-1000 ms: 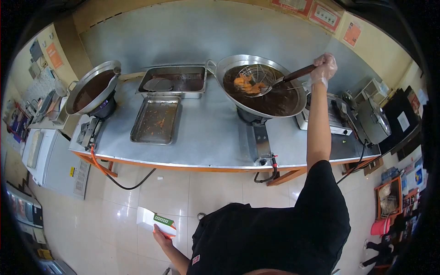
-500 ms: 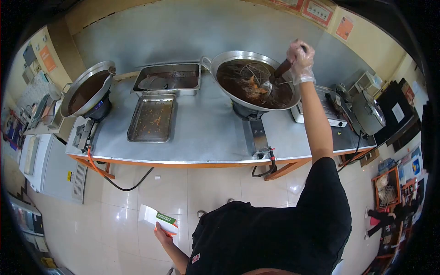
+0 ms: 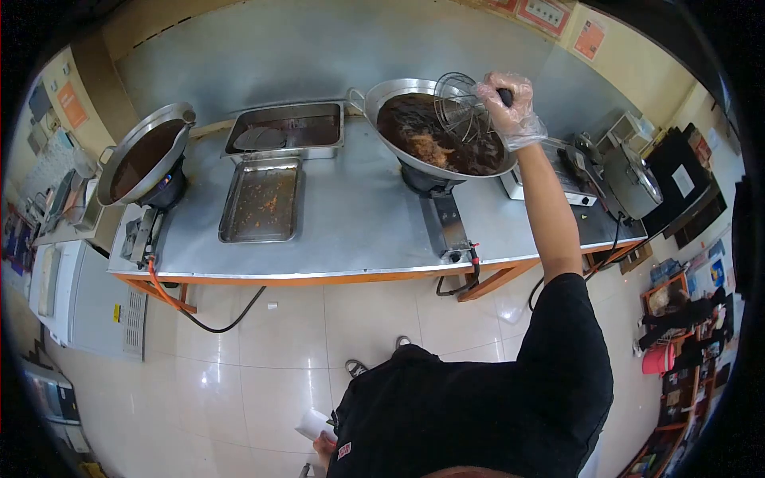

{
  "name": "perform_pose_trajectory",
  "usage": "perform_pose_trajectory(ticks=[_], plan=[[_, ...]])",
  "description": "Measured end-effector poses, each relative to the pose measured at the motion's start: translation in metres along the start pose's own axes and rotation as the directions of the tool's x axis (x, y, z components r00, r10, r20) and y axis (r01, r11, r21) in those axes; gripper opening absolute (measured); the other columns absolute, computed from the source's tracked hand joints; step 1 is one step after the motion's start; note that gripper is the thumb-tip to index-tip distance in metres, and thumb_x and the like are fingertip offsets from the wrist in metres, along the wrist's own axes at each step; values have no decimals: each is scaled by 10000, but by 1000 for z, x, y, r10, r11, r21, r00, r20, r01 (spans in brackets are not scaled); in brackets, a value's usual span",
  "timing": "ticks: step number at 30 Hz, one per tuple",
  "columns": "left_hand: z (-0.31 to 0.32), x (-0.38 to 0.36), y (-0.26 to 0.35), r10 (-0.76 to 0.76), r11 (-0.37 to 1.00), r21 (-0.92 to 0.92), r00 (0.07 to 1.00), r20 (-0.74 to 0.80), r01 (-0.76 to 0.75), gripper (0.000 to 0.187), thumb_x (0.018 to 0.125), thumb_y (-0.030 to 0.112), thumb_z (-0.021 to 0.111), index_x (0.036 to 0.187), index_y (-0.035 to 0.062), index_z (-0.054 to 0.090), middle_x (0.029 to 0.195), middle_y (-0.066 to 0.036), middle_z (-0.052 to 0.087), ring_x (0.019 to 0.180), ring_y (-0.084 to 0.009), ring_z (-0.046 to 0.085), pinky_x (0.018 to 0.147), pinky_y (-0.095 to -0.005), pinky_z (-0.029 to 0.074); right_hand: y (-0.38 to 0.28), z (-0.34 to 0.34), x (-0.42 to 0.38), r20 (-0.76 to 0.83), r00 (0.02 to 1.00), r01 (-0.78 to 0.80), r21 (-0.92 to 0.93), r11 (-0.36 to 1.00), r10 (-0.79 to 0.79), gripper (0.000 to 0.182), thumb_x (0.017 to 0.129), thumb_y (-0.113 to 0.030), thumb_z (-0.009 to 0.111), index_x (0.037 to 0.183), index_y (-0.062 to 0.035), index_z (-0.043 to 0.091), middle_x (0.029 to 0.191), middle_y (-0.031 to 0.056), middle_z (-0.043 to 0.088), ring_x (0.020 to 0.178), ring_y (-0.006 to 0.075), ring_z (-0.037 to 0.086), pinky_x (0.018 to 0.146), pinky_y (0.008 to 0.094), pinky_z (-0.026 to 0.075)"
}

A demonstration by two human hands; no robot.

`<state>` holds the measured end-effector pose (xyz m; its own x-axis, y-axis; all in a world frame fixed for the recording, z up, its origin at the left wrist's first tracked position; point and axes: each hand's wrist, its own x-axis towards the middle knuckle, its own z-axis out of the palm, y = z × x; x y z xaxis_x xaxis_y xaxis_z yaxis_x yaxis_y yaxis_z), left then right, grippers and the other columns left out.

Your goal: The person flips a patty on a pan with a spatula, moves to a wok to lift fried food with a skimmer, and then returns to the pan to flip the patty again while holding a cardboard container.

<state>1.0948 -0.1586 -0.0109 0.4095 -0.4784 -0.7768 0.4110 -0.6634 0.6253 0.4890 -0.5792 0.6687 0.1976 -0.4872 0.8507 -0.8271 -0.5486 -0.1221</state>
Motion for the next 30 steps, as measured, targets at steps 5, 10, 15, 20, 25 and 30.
perform_pose_trajectory(ticks=[5, 10, 15, 20, 25, 30], plan=[[47, 6, 34, 2, 993, 116, 999, 46, -7, 301, 861, 202, 648, 1015, -48, 581, 790, -120, 624, 638, -230, 617, 563, -369, 516, -16, 6, -2, 89, 993, -79, 7, 997, 78, 170, 806, -142, 626, 684, -23, 625, 632, 133, 611, 584, 237, 610, 610, 337, 484], [96, 14, 86, 59, 986, 148, 990, 130, -79, 300, 862, 202, 647, 1012, -49, 582, 794, -122, 626, 641, -231, 619, 563, -371, 516, 20, 19, -11, -157, 959, -224, 79, 971, 234, 171, 815, -104, 604, 670, -12, 615, 601, 73, 601, 566, 171, 556, 544, 313, 430], [118, 20, 122, 104, 977, 161, 973, 204, -138, 298, 862, 202, 645, 1008, -51, 583, 798, -124, 629, 643, -232, 621, 564, -372, 516, 109, -1, -12, -630, 646, -238, 370, 898, 431, 220, 861, -104, 553, 665, -15, 601, 571, -1, 513, 520, 104, 464, 473, 277, 345], [127, 24, 134, 122, 974, 158, 961, 250, -164, 297, 863, 203, 644, 1004, -52, 585, 801, -126, 631, 645, -233, 623, 565, -373, 516, 118, -33, -17, -648, 203, -307, 669, 676, 734, 209, 868, -165, 564, 712, -29, 594, 555, -5, 469, 474, 96, 417, 439, 267, 304], [137, 23, 145, 122, 968, 180, 954, 274, -176, 296, 863, 203, 643, 1000, -53, 586, 805, -128, 633, 648, -235, 625, 565, -375, 516, 125, -51, -37, -688, 88, -226, 691, 687, 721, 176, 871, -160, 574, 730, -58, 549, 555, -1, 424, 439, 112, 404, 400, 268, 324], [142, 24, 150, 111, 962, 209, 953, 282, -174, 295, 864, 204, 641, 996, -54, 587, 808, -131, 636, 650, -236, 627, 566, -376, 517, 110, -73, -45, -731, 103, -107, 666, 738, 674, 184, 893, -113, 577, 719, -89, 521, 553, -20, 422, 434, 85, 395, 382, 244, 318]])
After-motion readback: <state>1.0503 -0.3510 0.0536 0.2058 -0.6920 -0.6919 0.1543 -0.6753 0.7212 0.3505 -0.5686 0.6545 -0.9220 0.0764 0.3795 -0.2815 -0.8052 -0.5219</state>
